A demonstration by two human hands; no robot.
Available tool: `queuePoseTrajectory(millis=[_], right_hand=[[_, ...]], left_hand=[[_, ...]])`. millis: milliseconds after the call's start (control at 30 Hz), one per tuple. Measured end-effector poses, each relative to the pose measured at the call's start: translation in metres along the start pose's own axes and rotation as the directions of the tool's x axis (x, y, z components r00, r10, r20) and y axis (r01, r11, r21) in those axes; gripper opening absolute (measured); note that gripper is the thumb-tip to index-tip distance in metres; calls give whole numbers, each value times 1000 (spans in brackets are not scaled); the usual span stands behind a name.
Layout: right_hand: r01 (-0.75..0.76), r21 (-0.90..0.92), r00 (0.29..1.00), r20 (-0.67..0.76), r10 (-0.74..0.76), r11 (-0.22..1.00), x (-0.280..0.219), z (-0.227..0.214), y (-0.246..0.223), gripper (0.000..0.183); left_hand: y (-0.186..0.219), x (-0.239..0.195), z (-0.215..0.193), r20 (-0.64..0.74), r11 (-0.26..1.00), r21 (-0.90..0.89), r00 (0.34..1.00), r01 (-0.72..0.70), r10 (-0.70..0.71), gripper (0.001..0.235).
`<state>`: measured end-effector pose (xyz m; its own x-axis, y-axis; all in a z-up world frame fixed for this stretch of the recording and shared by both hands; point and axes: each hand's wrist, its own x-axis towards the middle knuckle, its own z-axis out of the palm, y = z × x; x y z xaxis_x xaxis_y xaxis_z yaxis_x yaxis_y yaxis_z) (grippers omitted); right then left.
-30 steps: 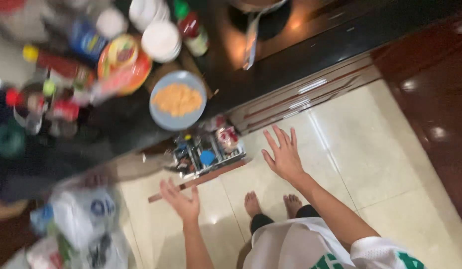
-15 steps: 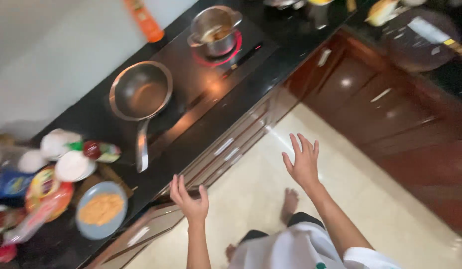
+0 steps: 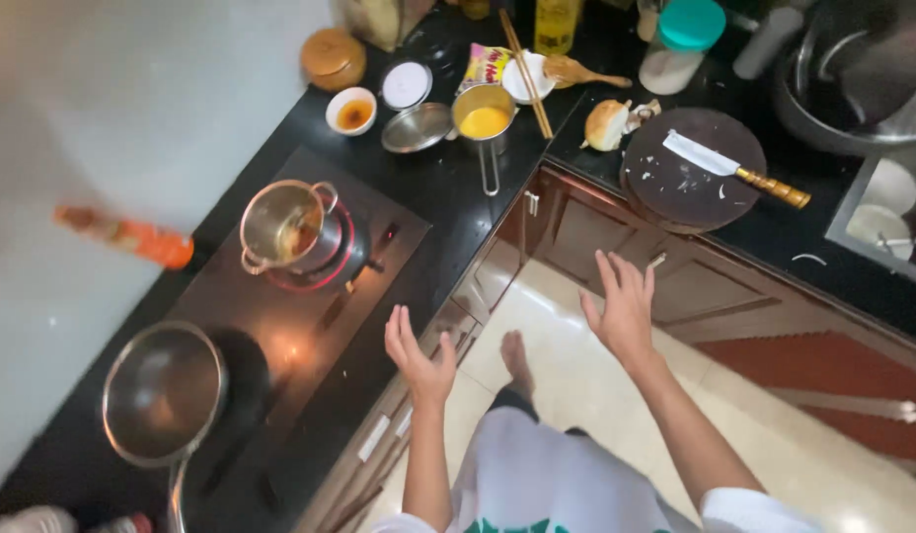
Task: The person is adding various ingredients like chili sauce, sugar, and sriracha to a small pot on a stove to make a sauce.
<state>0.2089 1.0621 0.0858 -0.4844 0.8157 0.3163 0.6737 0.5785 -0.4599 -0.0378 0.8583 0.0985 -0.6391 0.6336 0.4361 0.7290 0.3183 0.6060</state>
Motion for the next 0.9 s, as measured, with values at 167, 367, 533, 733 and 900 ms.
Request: queuePoseTrajectory(millis=[167,367,533,733,900], right_hand=[[-112,43,993,-42,114,993,73,19,21,66],[-202,48,976,-79,205,978,133,18,43,65],[-164,46,979,-119,169,985,161,15,71,64],[-12,91,997,-76,19,996,216,17,88,65],[111,194,994,-30,-107,975,248,16,90,61]], left_hand=[[14,100,52,72,993,-113,996,-36,44,80],[30,192,109,174,982,-152,975,-115,141,80],[46,221,143,181,986,-106,972,-132,149,84],[57,203,153,127,999,-26,991,-29,32,88],[75,177,153,68,990,23,987,142,-143,90]])
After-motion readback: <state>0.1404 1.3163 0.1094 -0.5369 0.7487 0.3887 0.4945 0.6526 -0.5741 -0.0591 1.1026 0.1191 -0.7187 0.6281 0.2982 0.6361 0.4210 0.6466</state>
